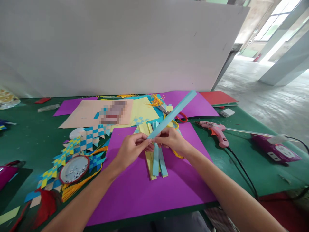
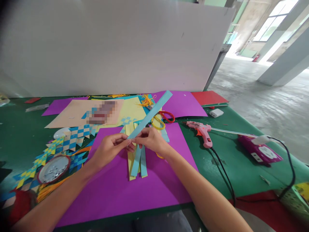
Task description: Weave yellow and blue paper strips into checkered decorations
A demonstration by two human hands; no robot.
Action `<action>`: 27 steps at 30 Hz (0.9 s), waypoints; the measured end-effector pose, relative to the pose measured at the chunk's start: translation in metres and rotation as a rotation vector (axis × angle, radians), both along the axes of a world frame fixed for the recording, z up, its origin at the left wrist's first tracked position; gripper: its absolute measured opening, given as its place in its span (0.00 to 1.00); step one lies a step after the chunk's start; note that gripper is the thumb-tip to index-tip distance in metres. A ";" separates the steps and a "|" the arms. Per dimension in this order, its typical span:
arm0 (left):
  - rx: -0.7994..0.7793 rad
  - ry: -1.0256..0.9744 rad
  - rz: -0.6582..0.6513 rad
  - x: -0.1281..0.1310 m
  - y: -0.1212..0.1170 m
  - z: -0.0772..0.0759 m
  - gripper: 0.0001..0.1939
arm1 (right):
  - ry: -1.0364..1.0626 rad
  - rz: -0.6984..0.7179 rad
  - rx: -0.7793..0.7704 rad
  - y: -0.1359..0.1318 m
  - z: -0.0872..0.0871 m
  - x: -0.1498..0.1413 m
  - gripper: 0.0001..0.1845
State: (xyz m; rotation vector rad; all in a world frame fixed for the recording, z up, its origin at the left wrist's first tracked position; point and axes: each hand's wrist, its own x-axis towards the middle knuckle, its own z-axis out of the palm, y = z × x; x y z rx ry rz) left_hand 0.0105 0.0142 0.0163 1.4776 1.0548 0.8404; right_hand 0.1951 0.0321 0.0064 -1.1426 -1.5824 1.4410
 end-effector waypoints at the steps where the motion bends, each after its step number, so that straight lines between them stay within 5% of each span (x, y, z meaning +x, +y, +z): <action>1: -0.003 -0.003 -0.005 0.000 0.000 0.000 0.11 | 0.044 -0.005 -0.032 0.000 0.000 -0.001 0.14; 6: -0.014 -0.001 -0.006 0.000 0.000 0.003 0.11 | 0.246 -0.068 -0.123 -0.002 0.003 -0.002 0.11; 14: -0.052 0.017 -0.059 -0.001 0.001 -0.001 0.13 | 0.336 -0.193 -0.052 0.003 0.008 0.010 0.11; 22: -0.041 -0.007 -0.062 0.002 0.001 -0.004 0.13 | 0.262 -0.041 -0.131 -0.002 0.002 -0.004 0.10; 27: -0.113 -0.001 -0.106 0.001 -0.003 -0.001 0.14 | 0.321 -0.108 -0.111 0.001 0.002 0.001 0.11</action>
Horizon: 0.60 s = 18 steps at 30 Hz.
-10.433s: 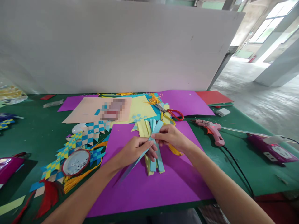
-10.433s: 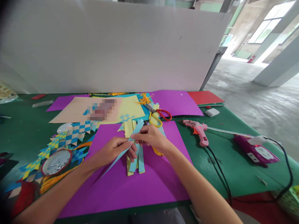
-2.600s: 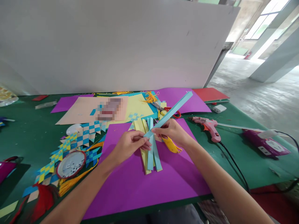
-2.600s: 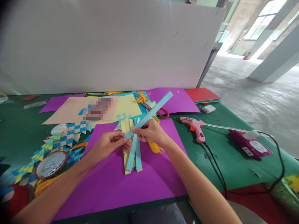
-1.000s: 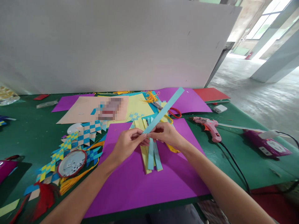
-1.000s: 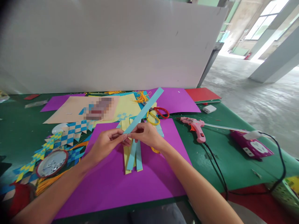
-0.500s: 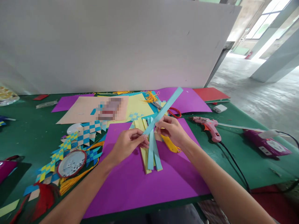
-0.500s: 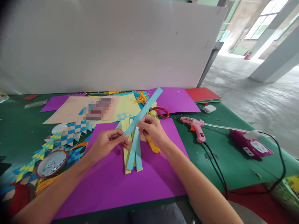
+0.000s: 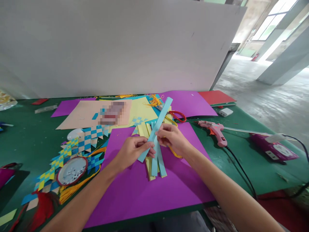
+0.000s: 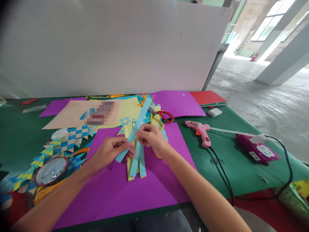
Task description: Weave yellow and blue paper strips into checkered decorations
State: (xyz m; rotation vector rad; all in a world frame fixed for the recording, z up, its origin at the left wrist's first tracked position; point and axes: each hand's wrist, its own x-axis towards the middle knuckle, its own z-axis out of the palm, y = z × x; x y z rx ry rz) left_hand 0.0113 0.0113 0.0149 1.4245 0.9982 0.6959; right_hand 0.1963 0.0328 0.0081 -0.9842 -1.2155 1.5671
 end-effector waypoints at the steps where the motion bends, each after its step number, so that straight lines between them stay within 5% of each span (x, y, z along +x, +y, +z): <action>1: -0.008 0.002 -0.017 0.000 0.000 0.000 0.14 | 0.025 -0.031 0.006 0.001 0.001 0.003 0.11; 4: -0.032 0.004 -0.052 0.000 0.000 0.000 0.14 | 0.053 -0.077 0.019 0.002 0.003 0.007 0.12; 18: -0.085 -0.066 0.012 0.001 0.001 -0.003 0.14 | -0.117 0.136 -0.009 -0.005 0.002 -0.009 0.15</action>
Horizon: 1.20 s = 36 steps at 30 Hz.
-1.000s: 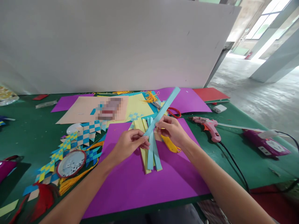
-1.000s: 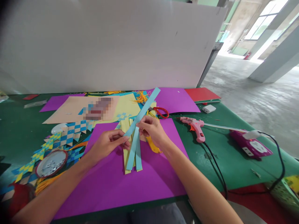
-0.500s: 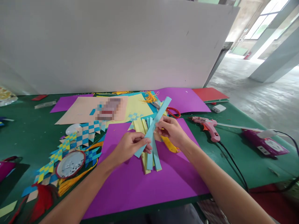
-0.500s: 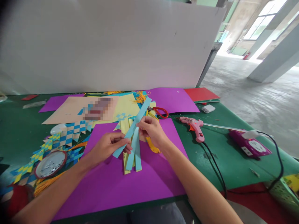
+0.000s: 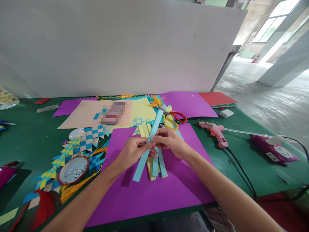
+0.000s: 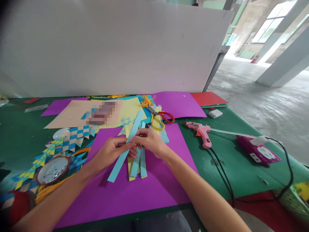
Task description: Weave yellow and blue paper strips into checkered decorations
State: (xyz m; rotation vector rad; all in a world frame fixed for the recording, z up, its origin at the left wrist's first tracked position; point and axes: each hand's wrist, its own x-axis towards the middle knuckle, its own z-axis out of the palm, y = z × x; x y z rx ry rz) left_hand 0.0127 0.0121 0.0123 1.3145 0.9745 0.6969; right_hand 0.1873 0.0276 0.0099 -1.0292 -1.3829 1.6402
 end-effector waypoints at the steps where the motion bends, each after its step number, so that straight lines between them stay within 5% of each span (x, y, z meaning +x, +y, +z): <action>1: -0.003 0.003 -0.005 0.000 0.000 0.000 0.14 | -0.008 0.000 0.005 0.000 0.000 0.000 0.16; 14: 0.009 0.001 -0.052 -0.002 0.001 -0.002 0.14 | 0.044 -0.013 -0.012 0.000 -0.004 -0.002 0.17; 26: -0.014 0.091 -0.169 -0.006 0.001 0.007 0.14 | 0.016 -0.106 0.084 0.011 0.006 0.029 0.17; 36: 0.120 0.169 0.032 -0.005 0.008 -0.003 0.18 | 0.063 -0.055 -0.003 0.002 0.011 0.014 0.18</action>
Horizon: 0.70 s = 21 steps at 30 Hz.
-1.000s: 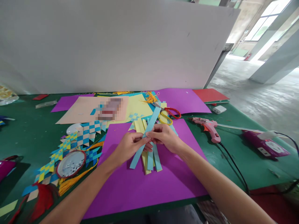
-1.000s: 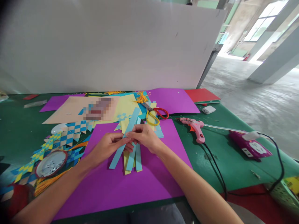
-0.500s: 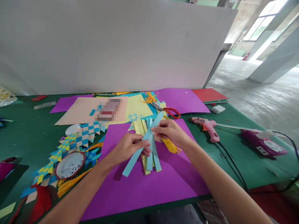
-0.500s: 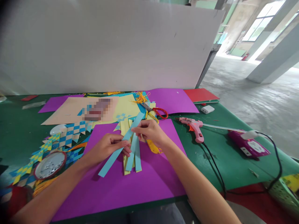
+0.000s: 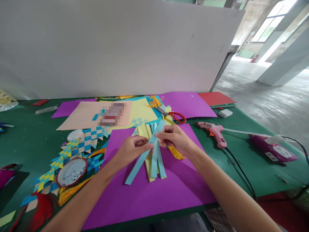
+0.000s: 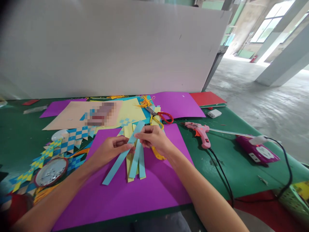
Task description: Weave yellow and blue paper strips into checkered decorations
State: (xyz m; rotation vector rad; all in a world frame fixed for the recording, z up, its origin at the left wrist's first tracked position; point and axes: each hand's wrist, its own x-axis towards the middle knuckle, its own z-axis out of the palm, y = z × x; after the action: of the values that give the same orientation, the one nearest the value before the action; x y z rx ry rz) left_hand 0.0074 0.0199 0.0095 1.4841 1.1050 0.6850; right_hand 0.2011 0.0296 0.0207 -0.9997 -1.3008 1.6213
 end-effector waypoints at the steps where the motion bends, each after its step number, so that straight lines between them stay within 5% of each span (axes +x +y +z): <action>1: 0.029 0.000 0.010 0.000 0.000 0.001 0.18 | -0.005 -0.001 -0.005 0.000 0.001 0.001 0.18; 9: -0.126 -0.139 -0.077 0.002 -0.007 0.007 0.15 | -0.079 0.017 0.027 0.002 -0.005 -0.002 0.17; 16: -0.144 -0.105 -0.149 0.001 -0.011 0.010 0.16 | 0.046 -0.325 0.083 0.017 0.005 0.030 0.13; 21: -0.143 -0.111 -0.137 0.001 -0.011 0.009 0.16 | -0.247 0.076 0.084 0.009 0.009 0.024 0.11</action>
State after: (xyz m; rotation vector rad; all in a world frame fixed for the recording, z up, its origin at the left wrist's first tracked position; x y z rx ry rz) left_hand 0.0086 0.0091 0.0184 1.3692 0.9393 0.5736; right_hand 0.2250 0.0390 0.0296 -1.1375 -1.5752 1.5205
